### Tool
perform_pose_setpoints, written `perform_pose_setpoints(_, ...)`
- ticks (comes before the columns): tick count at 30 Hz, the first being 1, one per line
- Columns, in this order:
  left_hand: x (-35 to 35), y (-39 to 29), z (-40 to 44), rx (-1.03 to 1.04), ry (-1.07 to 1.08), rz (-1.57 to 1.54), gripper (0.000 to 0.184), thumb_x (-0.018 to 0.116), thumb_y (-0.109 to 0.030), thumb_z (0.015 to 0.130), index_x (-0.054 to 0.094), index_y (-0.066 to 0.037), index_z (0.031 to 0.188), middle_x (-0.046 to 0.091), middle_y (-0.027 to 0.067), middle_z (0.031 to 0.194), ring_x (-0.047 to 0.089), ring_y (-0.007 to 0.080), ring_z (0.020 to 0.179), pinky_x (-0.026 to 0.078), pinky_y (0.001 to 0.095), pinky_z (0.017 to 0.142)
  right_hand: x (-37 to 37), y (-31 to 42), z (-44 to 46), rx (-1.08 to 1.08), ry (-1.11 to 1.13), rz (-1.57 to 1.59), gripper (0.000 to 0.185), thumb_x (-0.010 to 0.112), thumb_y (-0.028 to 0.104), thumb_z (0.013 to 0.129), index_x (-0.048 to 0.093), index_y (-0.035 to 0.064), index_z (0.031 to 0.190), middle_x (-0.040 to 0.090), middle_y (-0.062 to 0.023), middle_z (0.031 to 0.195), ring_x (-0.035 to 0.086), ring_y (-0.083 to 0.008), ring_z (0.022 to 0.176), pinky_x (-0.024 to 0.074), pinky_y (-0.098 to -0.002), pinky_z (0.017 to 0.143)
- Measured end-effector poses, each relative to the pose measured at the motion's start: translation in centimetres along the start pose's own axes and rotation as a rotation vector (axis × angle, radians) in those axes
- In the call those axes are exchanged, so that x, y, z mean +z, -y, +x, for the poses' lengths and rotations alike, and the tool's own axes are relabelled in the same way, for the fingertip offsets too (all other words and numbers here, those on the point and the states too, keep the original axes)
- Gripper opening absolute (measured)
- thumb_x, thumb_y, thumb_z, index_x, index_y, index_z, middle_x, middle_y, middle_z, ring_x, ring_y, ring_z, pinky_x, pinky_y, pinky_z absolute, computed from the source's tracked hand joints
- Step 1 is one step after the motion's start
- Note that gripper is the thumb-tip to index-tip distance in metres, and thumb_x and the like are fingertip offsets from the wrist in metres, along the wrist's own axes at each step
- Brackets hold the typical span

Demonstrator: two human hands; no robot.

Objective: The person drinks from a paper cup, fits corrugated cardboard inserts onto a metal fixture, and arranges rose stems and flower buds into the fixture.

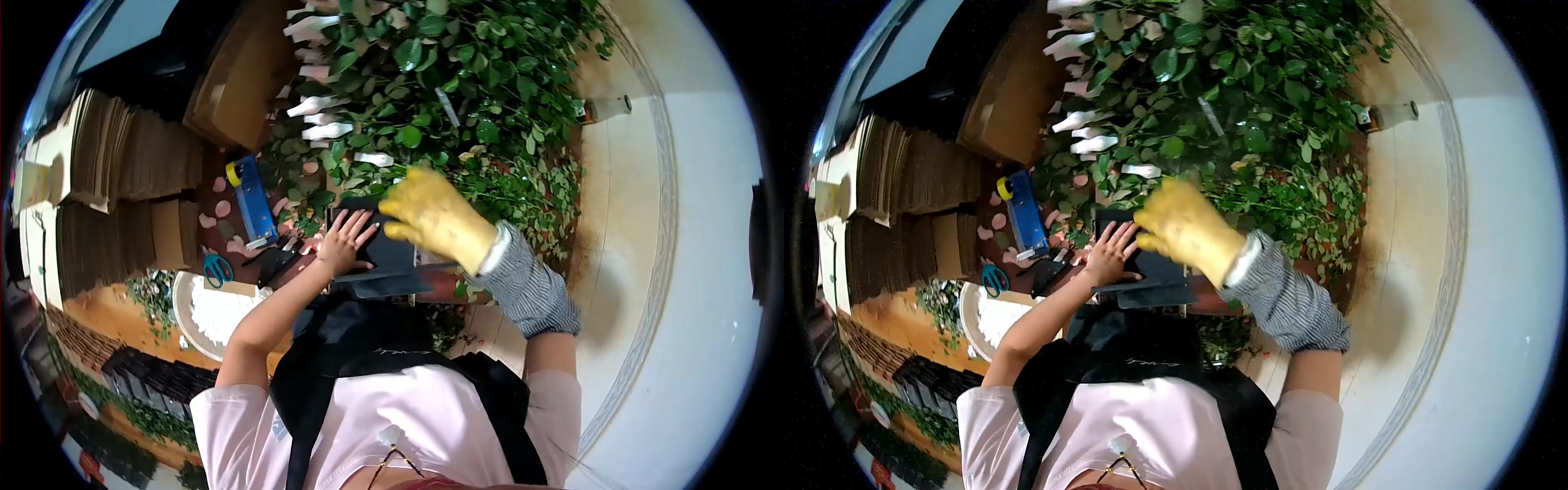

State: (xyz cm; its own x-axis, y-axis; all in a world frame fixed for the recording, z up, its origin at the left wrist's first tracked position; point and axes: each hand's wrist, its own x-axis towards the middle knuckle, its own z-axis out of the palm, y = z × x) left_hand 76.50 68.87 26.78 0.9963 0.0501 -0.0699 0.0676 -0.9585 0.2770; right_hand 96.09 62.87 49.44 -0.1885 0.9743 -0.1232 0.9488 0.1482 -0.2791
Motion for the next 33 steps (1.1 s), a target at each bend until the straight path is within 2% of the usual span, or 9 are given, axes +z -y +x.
perform_pose_setpoints(3,1.3,-0.2,0.3,-0.041,0.086,0.050,0.100,0.055,-0.081,0.074,0.036,-0.020,0.152,0.033,0.0103,0.157,0.026,0.0265,0.146,0.012,0.0490,0.121,3.0,-0.9,3.6,0.103,0.009,-0.356,0.041,0.072,0.044,0.083,0.071,0.0094,0.105,0.064,-0.0088,0.119,0.056,-0.0246,0.118,0.0395,-0.0384,0.104)
perform_pose_setpoints(6,1.4,-0.3,0.3,-0.050,0.107,0.105,0.103,0.051,-0.084,0.073,0.035,-0.021,0.152,0.040,0.0100,0.152,0.032,0.0263,0.143,0.011,0.0499,0.122,7.0,-0.3,7.7,0.386,0.678,-0.111,0.037,0.068,0.043,0.087,0.071,0.0105,0.105,0.066,-0.0073,0.120,0.055,-0.0209,0.123,0.0413,-0.0378,0.102)
perform_pose_setpoints(12,7.2,1.2,0.2,-0.022,0.032,-0.075,0.098,0.054,-0.080,0.075,0.038,-0.020,0.150,0.033,0.0107,0.156,0.021,0.0252,0.148,0.008,0.0504,0.121,7.0,2.1,0.3,-0.155,-0.309,0.040,0.065,0.070,0.041,0.085,0.050,0.0096,0.139,0.053,-0.0163,0.139,0.048,-0.0293,0.132,0.0351,-0.0444,0.113)
perform_pose_setpoints(16,2.7,0.1,0.3,0.010,-0.030,0.283,0.097,0.061,-0.075,0.073,0.039,-0.019,0.150,0.023,0.0111,0.161,0.019,0.0269,0.149,0.008,0.0493,0.122,10.6,3.5,-8.1,0.103,0.233,0.895,0.056,0.071,0.029,0.084,0.056,0.0049,0.132,0.059,-0.0166,0.130,0.054,-0.0320,0.124,0.0381,-0.0439,0.108)
perform_pose_setpoints(20,1.4,0.0,0.2,0.033,-0.079,0.044,0.102,0.061,-0.077,0.072,0.042,-0.013,0.148,0.032,0.0167,0.157,0.028,0.0324,0.145,0.016,0.0518,0.119,13.0,6.2,-7.8,0.200,0.456,0.054,0.049,0.069,0.029,0.085,0.061,0.0050,0.127,0.066,-0.0155,0.119,0.058,-0.0310,0.117,0.0408,-0.0417,0.105)
perform_pose_setpoints(24,1.6,0.3,0.1,0.051,-0.094,0.005,0.096,0.070,-0.066,0.073,0.042,-0.012,0.147,0.032,0.0158,0.157,0.029,0.0321,0.146,0.018,0.0520,0.119,12.6,1.3,-7.7,0.158,0.429,1.464,0.073,0.068,0.039,0.092,0.037,0.0071,0.149,0.039,-0.0106,0.153,0.034,-0.0223,0.143,0.0300,-0.0385,0.115)
perform_pose_setpoints(26,-1.4,0.7,-0.6,0.090,-0.108,-0.094,0.070,0.074,-0.040,0.082,0.048,-0.010,0.139,0.042,0.0161,0.149,0.041,0.0337,0.137,0.034,0.0477,0.113,10.8,-0.7,-6.2,0.263,0.285,1.143,0.079,0.070,0.037,0.090,0.031,0.0064,0.151,0.040,-0.0165,0.152,0.040,-0.0287,0.139,0.0333,-0.0408,0.114)
perform_pose_setpoints(30,-7.7,-0.3,-7.7,-0.332,-0.263,-0.575,0.046,0.072,-0.030,0.085,0.060,-0.011,0.125,0.068,0.0143,0.100,0.067,0.0361,0.084,0.055,0.0420,0.071,16.2,-1.7,-5.7,0.159,0.365,-0.259,0.110,0.075,0.058,0.073,0.022,0.0046,0.154,0.041,-0.0167,0.150,0.041,-0.0326,0.135,0.0352,-0.0500,0.109)
perform_pose_setpoints(33,-13.3,1.5,-15.0,-0.760,-0.566,-0.412,0.011,0.070,-0.018,0.084,0.071,-0.010,0.091,0.069,0.0117,0.084,0.068,0.0303,0.078,0.055,0.0387,0.070,17.6,-0.4,-5.2,0.189,0.334,-0.356,0.113,0.077,0.054,0.071,0.021,-0.0013,0.152,0.036,-0.0202,0.151,0.036,-0.0338,0.137,0.0272,-0.0510,0.113)
